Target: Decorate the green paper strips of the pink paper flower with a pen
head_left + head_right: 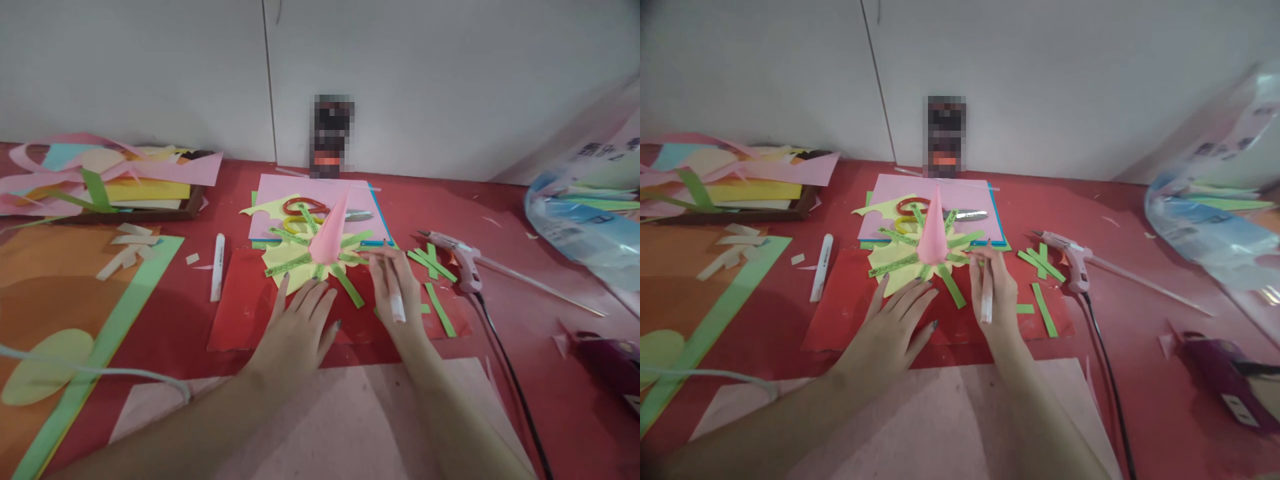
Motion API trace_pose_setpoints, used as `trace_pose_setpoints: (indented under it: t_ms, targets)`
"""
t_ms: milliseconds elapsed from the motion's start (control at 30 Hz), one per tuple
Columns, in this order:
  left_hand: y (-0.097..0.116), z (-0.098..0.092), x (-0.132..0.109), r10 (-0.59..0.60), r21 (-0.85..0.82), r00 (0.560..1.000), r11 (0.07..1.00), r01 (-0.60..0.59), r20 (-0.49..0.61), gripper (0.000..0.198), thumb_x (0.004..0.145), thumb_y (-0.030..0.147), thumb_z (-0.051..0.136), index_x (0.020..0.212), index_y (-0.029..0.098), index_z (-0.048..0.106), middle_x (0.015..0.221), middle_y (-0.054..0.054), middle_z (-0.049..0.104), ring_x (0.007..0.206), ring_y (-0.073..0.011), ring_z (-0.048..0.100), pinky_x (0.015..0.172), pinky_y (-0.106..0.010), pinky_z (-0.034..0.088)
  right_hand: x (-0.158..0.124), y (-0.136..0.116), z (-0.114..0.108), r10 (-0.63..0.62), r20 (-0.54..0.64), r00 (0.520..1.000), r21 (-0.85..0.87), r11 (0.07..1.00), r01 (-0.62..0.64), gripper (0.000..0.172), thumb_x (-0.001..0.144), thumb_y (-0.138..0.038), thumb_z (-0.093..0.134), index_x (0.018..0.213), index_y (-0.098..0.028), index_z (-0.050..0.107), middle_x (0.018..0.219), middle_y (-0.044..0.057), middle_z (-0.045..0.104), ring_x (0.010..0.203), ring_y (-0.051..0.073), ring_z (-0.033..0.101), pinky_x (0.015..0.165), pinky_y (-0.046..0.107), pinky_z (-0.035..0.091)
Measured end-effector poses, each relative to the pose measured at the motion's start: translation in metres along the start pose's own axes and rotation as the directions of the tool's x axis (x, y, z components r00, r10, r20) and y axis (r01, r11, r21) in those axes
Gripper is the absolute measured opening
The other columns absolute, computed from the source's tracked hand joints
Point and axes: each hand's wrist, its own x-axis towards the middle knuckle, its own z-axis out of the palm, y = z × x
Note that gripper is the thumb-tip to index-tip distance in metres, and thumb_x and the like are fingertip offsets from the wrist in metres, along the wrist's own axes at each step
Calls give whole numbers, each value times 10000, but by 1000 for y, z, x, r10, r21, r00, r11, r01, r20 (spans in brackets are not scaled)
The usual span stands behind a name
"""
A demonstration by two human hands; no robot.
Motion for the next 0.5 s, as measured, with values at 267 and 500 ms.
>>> trace_pose_setpoints:
  t_ms: [267,500]
  targets:
    - [-1,-1,-1,1,-8,1000,1000,-1,6,362,925,283,349,1246,149,450,1291,-78,507,1233,-229,406,1091,-515,127,-1,-6,0,-8,136,991,10,1000,7,133,857,-320,467,925,-218,519,899,41,653,782,172,637,712,300,497]
    - [-1,1,-1,-2,-4,1000,1000,2,-1,364,921,275,356,1253,152,442,1284,-78,511,1222,-221,419,1094,-509,120,-2,-5,-2,-71,110,991,165,985,52,117,852,-243,485,968,-249,491,987,35,653,957,175,616,854,351,475]
